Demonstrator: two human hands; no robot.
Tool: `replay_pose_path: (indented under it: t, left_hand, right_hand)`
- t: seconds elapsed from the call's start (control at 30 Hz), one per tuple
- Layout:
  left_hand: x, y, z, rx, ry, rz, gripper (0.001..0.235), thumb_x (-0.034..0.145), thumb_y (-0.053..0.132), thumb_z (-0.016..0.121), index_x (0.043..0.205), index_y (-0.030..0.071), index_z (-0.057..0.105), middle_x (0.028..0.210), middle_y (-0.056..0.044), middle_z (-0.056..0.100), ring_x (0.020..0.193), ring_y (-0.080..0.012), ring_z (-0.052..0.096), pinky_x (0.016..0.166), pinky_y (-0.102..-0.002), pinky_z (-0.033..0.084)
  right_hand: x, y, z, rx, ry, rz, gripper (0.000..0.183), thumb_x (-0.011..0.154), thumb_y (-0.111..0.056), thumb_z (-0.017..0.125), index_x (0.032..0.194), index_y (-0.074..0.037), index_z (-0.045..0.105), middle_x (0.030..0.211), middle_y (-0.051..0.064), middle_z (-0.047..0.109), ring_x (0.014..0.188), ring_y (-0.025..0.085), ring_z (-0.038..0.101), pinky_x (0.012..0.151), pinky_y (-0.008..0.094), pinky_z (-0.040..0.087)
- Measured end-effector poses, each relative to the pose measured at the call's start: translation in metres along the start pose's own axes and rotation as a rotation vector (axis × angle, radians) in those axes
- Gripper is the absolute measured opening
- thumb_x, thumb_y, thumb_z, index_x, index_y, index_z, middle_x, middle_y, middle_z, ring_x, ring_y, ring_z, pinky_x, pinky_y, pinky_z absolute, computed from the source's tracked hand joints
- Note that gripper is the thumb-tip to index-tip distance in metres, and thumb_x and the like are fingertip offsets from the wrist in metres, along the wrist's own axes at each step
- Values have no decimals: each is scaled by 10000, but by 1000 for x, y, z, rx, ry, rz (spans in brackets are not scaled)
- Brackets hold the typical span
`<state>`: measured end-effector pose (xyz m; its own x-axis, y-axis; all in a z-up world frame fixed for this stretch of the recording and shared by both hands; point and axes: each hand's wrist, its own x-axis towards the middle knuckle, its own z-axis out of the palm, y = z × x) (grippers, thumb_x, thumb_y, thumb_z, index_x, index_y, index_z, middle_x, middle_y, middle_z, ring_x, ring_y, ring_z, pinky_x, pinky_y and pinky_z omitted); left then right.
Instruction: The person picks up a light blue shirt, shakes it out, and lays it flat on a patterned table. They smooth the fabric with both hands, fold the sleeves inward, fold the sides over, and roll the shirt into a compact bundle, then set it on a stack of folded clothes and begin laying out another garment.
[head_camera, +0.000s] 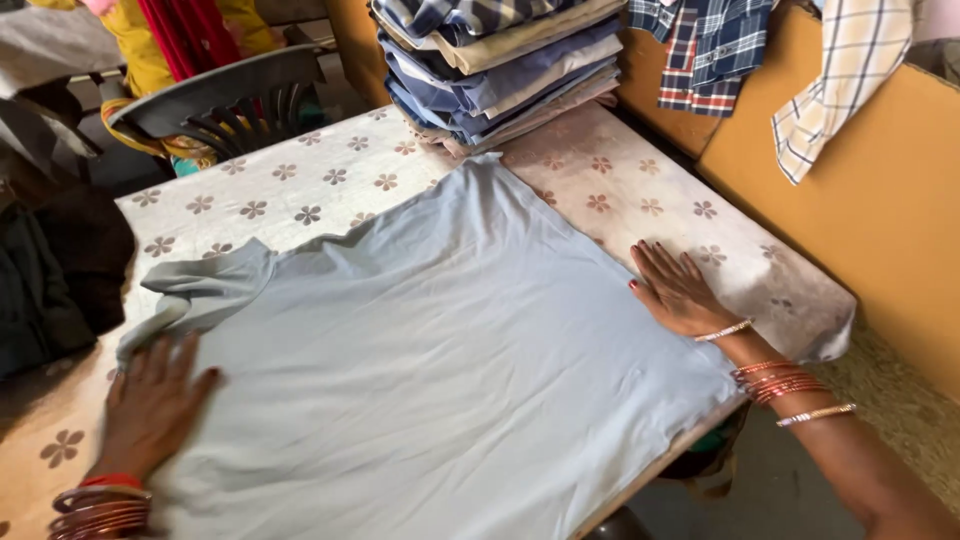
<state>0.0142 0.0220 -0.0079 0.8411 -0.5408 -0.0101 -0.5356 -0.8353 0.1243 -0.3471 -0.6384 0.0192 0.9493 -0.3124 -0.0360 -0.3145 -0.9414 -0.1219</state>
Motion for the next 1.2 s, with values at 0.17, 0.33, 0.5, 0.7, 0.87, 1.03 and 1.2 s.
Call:
replay_pose_path:
  t: [0.17,0.33,0.5,0.7,0.87,1.03,1.2]
  left_hand:
    - [1,-19,-4,26,29,-177,800,878,774,189,1587,407,136,1697,-33,59,1541,-297,91,1135,-758,8]
    - [5,17,-35,107,-65,-274,781,929,707,342,1610,354,197,1714,-15,143,1571,-295,137,1140,-793,72]
    - [30,38,4,82,-10,-270,883,933,774,338,1607,218,213,1691,-150,143,1561,-370,98,1142,-749,64]
    - [19,47,10,12,85,-220,824,967,720,256,1622,229,160,1654,-262,104,1523,-469,45,1121,-763,-13]
    - [16,50,9,-4,124,-230,818,962,724,251,1621,246,176,1655,-248,116,1534,-463,48,1140,-748,-22]
    - [17,38,-3,13,91,-203,843,948,762,273,1626,268,184,1663,-234,109,1534,-447,48,1131,-751,-24]
    - [11,19,-22,-12,27,-357,785,899,774,255,1588,407,172,1708,-43,52,1562,-382,21,1108,-817,-29]
  right_hand:
    - [8,9,-1,-67,33,18,738,1028,-529,288,1606,-84,174,1690,123,148,1554,319,125,1218,545,139]
    - [59,-34,-43,-190,-92,207,547,1001,-534,498,1399,-166,571,1473,76,546,1341,297,548,1096,528,448]
    - [130,-59,2,13,389,154,364,879,-522,707,1052,-203,738,1119,74,733,1112,324,664,898,531,518]
    - [146,-70,20,168,478,323,478,761,-542,835,1033,-172,703,1019,22,749,1008,261,689,884,513,449]
    - [155,-52,31,450,372,456,392,721,-508,861,948,-215,732,938,-19,777,939,211,733,929,444,447]
    - [171,-29,49,287,616,386,255,818,-421,831,890,-202,721,909,-33,761,924,241,710,883,521,438]
    - [173,-27,50,182,533,402,243,878,-390,803,960,-181,708,986,26,742,951,290,696,875,551,452]
